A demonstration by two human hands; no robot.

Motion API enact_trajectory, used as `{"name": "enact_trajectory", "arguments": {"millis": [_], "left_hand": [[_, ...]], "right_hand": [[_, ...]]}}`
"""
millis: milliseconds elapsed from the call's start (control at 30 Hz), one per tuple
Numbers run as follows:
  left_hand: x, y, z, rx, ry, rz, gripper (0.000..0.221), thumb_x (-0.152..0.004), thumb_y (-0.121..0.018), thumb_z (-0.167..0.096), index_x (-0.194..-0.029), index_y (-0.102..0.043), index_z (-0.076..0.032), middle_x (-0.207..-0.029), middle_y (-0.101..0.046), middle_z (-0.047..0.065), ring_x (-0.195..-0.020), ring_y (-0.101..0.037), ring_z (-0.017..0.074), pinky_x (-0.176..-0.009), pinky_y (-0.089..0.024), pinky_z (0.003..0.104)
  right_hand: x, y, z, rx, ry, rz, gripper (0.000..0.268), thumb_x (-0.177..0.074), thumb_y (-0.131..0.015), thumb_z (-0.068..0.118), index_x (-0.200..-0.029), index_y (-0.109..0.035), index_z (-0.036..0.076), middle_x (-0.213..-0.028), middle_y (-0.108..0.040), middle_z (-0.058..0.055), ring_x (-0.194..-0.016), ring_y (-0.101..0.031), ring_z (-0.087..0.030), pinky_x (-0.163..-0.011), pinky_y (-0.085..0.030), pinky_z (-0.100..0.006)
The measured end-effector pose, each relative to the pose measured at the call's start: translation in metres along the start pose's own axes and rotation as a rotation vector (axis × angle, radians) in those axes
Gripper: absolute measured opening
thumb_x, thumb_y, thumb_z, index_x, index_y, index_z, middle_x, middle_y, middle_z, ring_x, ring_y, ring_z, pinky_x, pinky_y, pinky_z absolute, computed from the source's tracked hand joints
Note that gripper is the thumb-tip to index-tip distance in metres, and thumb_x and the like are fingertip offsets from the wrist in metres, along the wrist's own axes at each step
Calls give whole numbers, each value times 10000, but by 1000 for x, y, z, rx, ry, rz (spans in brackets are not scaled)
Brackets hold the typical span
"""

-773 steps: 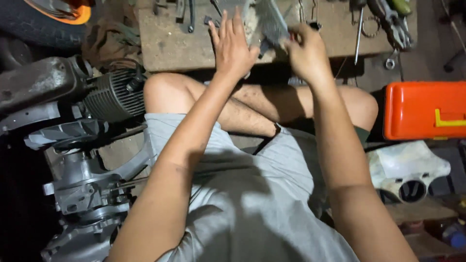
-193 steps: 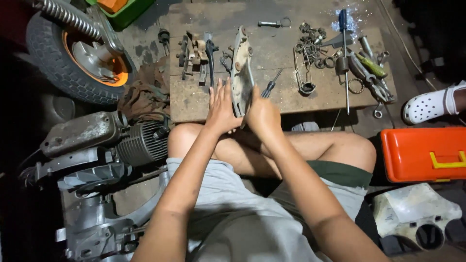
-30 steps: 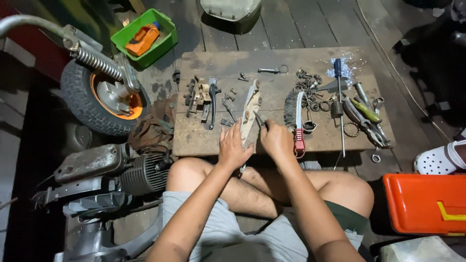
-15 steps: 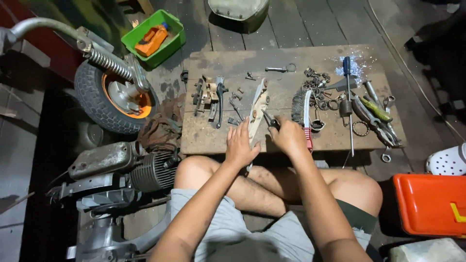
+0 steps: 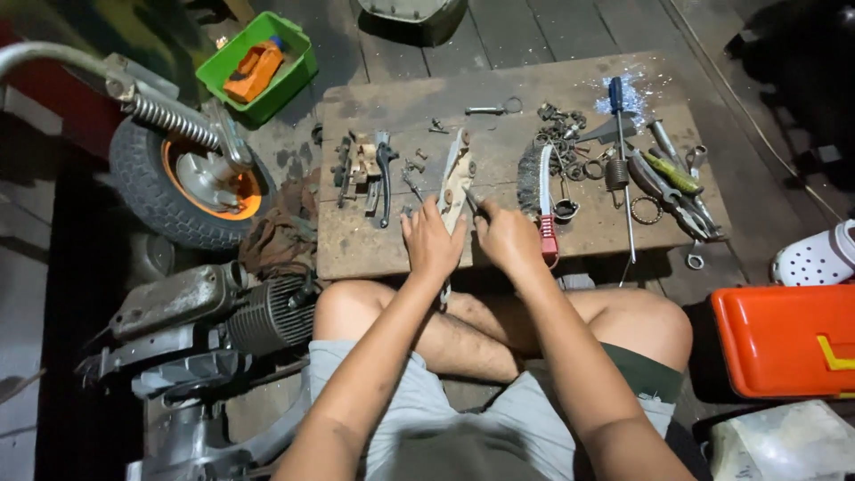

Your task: Cleaning a metal motorcycle component using a wire brush and a scraping tool to remove dirt and grease.

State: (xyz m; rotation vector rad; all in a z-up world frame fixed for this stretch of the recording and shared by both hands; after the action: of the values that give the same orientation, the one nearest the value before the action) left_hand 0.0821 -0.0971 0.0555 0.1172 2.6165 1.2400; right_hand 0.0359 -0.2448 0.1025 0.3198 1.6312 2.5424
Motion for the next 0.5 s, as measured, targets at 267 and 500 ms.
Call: {"name": "enact_trajectory", "arguments": {"millis": [267,500], "left_hand": [[11,11,-12,45,-101,-156,632,-912,-619,-264,-1490,-503,-34,-1317,-654,213,-1254,-605,370,-1159,-303,600],[12,14,-5,132,-136,-272,547,-901,-636,-245,-1409,-617,-44,-1258,-708,210,-1110,-686,385,-968,-484,506]], "right_hand": [[-6,-17,-4,31,9,-24,399,-973,-551,359,-1291,-674,151,-901,-744,-279,-967,-738,-471,-851,-570,-577],[2,-18,-4,-31,-1,-9,402,-990,-556,375,-1304,-655,146,-962,-725,-340,-1037,-704,-504,-910,-549,-580]]}}
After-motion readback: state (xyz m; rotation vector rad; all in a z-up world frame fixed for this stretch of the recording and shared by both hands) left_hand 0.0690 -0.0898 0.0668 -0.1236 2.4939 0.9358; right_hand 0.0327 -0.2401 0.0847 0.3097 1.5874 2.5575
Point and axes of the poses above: each hand's wrist, its own x-axis away from the middle knuckle, its own y-axis out of the back of the hand, z = x × y, the point moved 9 cm from there along -x, towards the middle knuckle
